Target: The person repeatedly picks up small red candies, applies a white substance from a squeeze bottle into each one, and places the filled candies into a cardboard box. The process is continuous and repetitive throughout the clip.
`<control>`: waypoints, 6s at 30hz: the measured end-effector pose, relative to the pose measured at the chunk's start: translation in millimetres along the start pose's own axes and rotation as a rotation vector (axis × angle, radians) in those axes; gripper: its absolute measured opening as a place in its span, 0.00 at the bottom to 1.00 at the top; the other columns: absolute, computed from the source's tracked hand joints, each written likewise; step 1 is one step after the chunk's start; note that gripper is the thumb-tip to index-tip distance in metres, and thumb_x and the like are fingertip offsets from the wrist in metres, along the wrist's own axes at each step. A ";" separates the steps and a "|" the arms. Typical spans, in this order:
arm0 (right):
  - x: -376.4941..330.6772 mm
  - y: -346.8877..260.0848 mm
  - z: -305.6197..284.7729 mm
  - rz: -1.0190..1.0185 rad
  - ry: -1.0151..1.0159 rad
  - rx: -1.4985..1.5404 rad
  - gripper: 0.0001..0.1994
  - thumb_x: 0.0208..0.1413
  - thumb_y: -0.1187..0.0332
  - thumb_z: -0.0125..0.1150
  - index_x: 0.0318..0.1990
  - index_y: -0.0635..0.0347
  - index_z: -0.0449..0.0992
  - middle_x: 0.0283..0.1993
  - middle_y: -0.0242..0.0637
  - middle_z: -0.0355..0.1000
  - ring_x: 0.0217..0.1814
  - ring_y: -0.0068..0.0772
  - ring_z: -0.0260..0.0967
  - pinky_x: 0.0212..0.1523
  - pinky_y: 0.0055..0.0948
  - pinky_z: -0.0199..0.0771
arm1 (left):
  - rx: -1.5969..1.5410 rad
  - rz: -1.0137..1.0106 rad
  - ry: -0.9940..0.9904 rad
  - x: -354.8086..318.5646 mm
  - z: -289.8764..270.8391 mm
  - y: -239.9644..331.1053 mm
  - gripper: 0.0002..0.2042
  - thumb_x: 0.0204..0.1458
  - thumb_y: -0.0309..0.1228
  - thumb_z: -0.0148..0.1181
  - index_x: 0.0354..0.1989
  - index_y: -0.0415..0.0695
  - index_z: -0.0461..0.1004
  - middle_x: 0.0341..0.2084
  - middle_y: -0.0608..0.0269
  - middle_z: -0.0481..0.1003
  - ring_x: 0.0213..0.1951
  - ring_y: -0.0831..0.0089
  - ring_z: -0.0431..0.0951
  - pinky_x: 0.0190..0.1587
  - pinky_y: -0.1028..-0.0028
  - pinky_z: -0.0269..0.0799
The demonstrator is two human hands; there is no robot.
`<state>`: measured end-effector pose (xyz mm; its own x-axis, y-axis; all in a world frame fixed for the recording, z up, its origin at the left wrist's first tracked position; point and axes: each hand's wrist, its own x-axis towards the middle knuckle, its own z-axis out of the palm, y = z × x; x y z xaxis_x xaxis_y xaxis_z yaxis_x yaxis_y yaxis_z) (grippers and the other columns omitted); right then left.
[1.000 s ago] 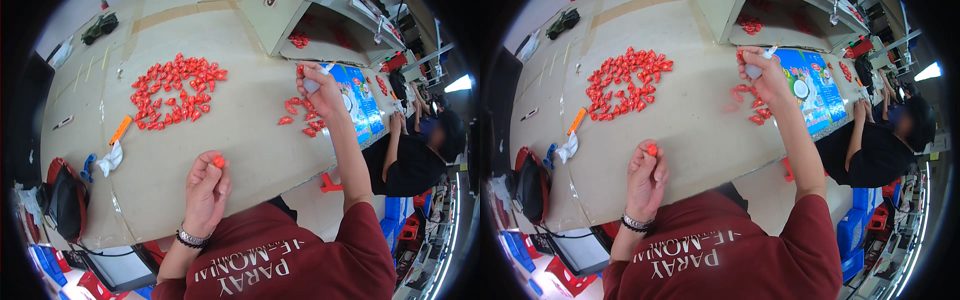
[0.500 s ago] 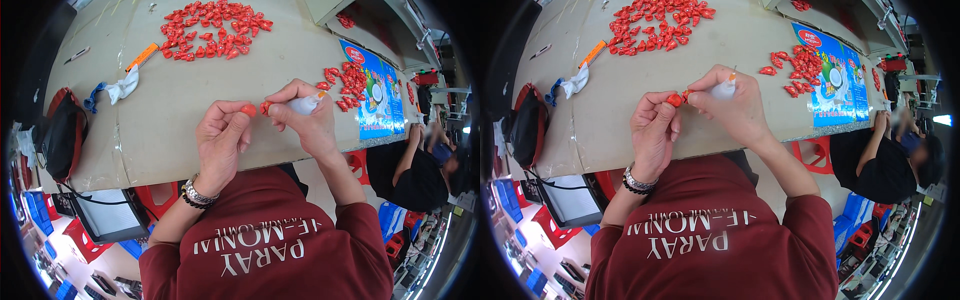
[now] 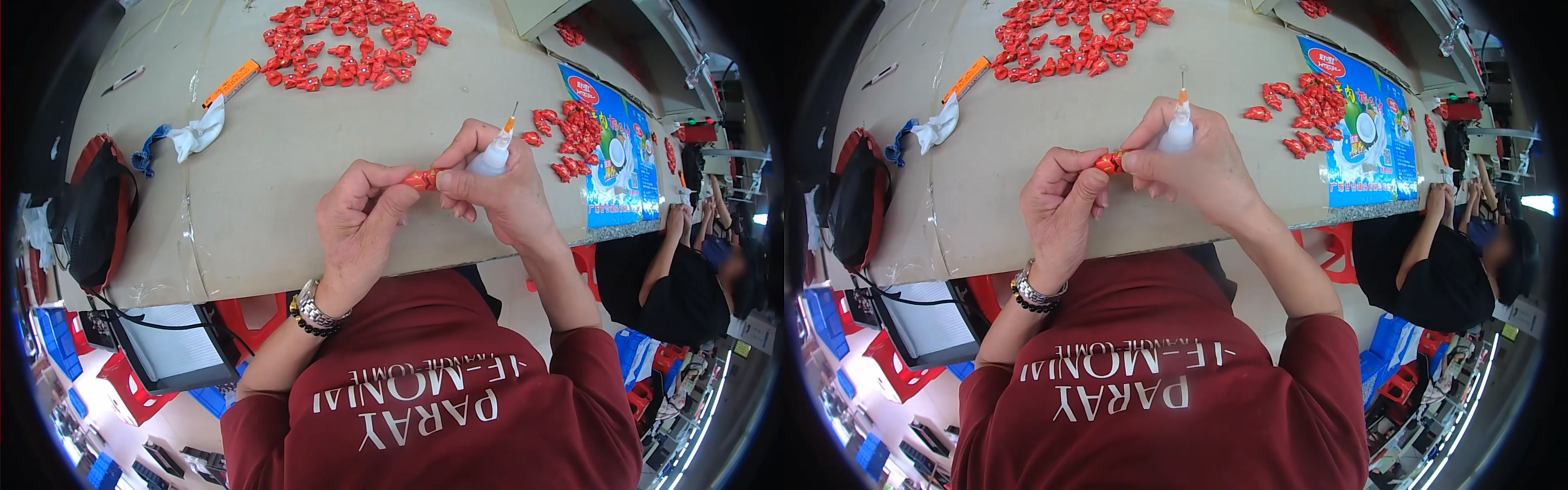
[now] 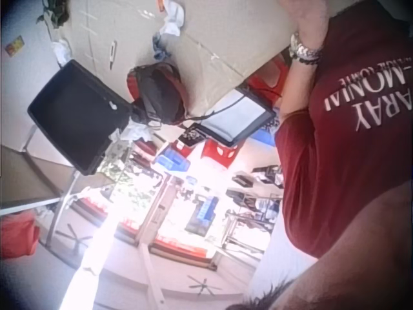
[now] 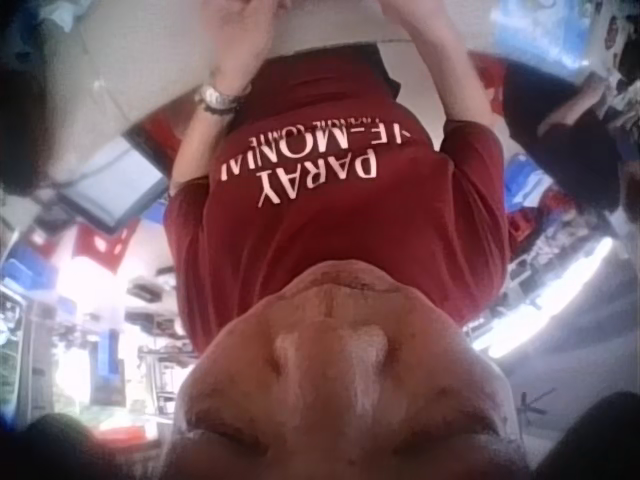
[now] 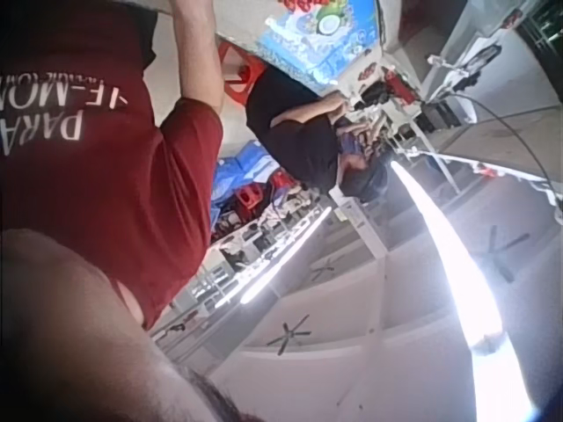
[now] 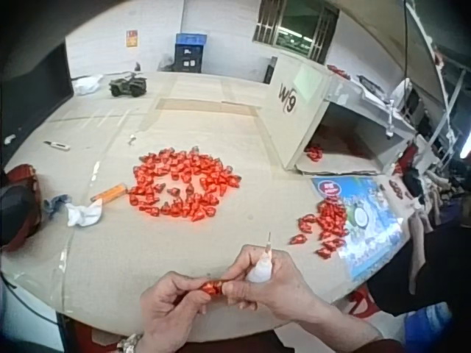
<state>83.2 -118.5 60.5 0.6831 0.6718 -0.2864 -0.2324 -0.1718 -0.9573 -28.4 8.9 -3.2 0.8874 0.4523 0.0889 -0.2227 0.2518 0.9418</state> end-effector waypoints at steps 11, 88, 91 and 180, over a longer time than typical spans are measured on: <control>3.6 0.5 -6.6 0.029 -0.081 0.006 0.06 0.45 0.76 0.63 0.24 0.59 0.71 0.21 0.31 0.70 0.20 0.17 0.67 0.17 0.17 0.61 | 0.081 0.087 -0.044 -0.6 0.3 0.3 0.05 0.54 0.23 0.58 0.37 0.36 0.73 0.27 0.65 0.77 0.26 0.86 0.71 0.28 0.84 0.67; -20.3 21.7 -113.3 -0.077 0.472 -0.499 0.05 0.47 0.76 0.62 0.28 0.61 0.71 0.23 0.29 0.70 0.25 0.17 0.67 0.23 0.19 0.62 | 1.272 0.429 -0.199 131.6 -20.4 6.1 0.09 0.47 0.31 0.63 0.36 0.44 0.77 0.19 0.59 0.75 0.21 0.64 0.74 0.24 0.68 0.65; -23.3 14.0 -107.9 -0.095 0.501 -0.457 0.06 0.46 0.77 0.63 0.30 0.61 0.71 0.23 0.29 0.69 0.25 0.17 0.66 0.24 0.19 0.63 | 1.296 0.511 -0.234 133.6 -25.8 0.0 0.08 0.47 0.31 0.62 0.35 0.43 0.77 0.21 0.59 0.75 0.21 0.63 0.73 0.24 0.67 0.66; -14.2 14.9 -18.3 -1.049 0.332 -0.970 0.15 0.32 0.85 0.61 0.34 0.69 0.78 0.35 0.44 0.75 0.35 0.41 0.74 0.36 0.33 0.76 | -0.591 -0.439 -0.004 2.7 -2.5 -0.4 0.08 0.62 0.35 0.46 0.38 0.43 0.67 0.31 0.68 0.70 0.17 0.84 0.61 0.16 0.84 0.54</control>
<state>82.6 -143.9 49.6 0.3974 0.6216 0.6750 0.9153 -0.2161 -0.3399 -26.9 12.1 -4.1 0.9461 0.2007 -0.2542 -0.0257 0.8289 0.5588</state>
